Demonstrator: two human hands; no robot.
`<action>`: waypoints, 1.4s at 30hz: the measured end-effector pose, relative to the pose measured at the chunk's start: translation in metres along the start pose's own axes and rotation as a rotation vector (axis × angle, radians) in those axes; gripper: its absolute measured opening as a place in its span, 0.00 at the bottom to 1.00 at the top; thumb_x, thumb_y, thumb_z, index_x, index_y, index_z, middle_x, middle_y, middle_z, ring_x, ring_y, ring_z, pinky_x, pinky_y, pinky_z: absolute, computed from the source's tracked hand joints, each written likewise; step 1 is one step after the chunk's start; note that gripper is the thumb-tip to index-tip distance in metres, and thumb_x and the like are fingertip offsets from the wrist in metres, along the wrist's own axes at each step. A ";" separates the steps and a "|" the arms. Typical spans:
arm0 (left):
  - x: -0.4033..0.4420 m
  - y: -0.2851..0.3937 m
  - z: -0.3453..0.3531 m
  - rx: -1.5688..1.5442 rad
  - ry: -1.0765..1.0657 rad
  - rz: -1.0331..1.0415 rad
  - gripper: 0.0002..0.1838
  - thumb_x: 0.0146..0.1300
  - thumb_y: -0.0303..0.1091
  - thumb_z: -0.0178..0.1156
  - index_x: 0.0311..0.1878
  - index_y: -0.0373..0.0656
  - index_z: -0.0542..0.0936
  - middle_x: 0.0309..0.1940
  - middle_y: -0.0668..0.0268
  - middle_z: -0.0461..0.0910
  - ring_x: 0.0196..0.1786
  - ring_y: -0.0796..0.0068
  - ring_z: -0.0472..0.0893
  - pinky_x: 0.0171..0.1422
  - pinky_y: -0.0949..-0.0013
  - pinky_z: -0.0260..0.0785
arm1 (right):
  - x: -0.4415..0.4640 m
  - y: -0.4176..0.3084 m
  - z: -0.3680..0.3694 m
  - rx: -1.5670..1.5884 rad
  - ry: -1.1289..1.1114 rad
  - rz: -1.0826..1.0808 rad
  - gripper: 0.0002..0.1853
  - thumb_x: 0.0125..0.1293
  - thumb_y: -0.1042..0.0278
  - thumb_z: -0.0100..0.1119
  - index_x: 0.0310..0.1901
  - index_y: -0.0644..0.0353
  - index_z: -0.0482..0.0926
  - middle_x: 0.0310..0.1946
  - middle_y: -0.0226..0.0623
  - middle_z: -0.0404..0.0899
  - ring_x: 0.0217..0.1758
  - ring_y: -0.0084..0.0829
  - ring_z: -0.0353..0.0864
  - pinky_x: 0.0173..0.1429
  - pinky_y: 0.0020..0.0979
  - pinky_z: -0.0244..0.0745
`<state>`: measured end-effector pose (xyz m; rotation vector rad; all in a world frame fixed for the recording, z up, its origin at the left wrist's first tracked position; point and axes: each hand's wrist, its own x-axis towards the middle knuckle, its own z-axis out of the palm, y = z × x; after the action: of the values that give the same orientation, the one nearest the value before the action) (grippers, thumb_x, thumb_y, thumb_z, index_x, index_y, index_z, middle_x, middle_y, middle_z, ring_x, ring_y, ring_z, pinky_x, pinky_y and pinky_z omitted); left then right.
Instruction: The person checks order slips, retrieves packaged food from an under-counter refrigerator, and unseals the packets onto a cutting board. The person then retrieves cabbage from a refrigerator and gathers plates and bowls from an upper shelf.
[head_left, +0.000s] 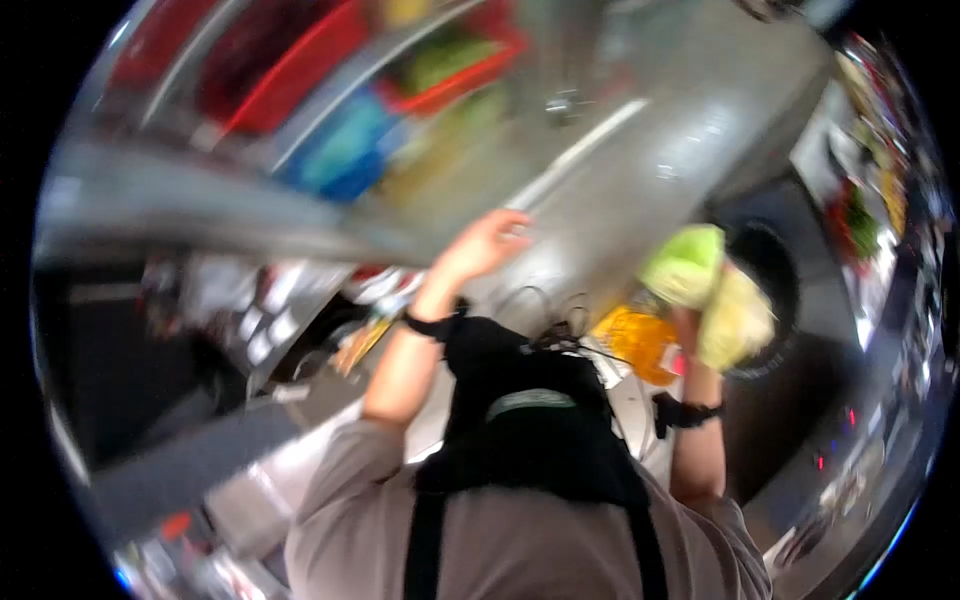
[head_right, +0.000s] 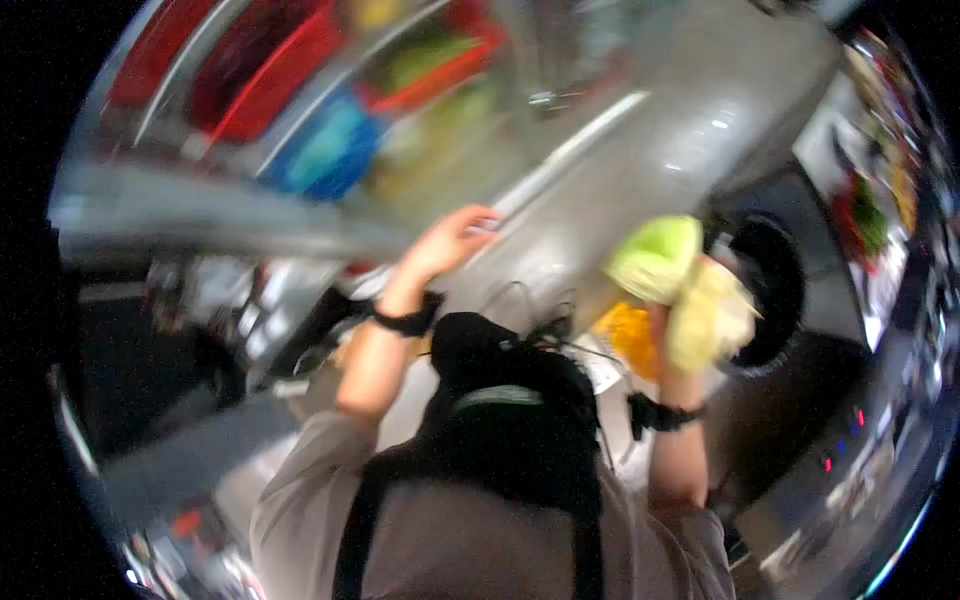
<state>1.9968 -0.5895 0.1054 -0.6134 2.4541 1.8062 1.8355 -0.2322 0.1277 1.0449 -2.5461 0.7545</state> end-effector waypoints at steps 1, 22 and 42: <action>0.020 0.010 -0.007 0.166 0.138 0.073 0.20 0.62 0.32 0.63 0.57 0.41 0.75 0.53 0.57 0.78 0.56 0.62 0.78 0.59 0.63 0.71 | 0.016 0.019 0.009 0.087 0.020 0.040 0.46 0.59 0.50 0.68 0.72 0.59 0.53 0.69 0.44 0.59 0.73 0.40 0.55 0.76 0.41 0.45; 0.624 0.220 0.226 0.003 -0.185 0.457 0.14 0.64 0.26 0.57 0.53 0.40 0.73 0.40 0.66 0.80 0.41 0.73 0.79 0.48 0.69 0.72 | 0.466 0.309 0.070 1.198 0.547 0.528 0.42 0.53 0.38 0.64 0.66 0.51 0.66 0.64 0.34 0.68 0.68 0.37 0.64 0.71 0.43 0.56; 1.209 0.480 0.346 -0.436 -0.639 0.036 0.27 0.70 0.44 0.55 0.66 0.43 0.65 0.66 0.57 0.64 0.67 0.64 0.67 0.66 0.57 0.64 | 0.807 0.841 0.137 2.194 0.954 0.558 0.44 0.62 0.22 0.32 0.68 0.51 0.63 0.66 0.41 0.64 0.71 0.47 0.60 0.71 0.60 0.53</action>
<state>0.6541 -0.5048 0.1214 0.0241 1.6846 2.1353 0.6640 -0.2610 0.0710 -0.1322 -0.3167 3.1025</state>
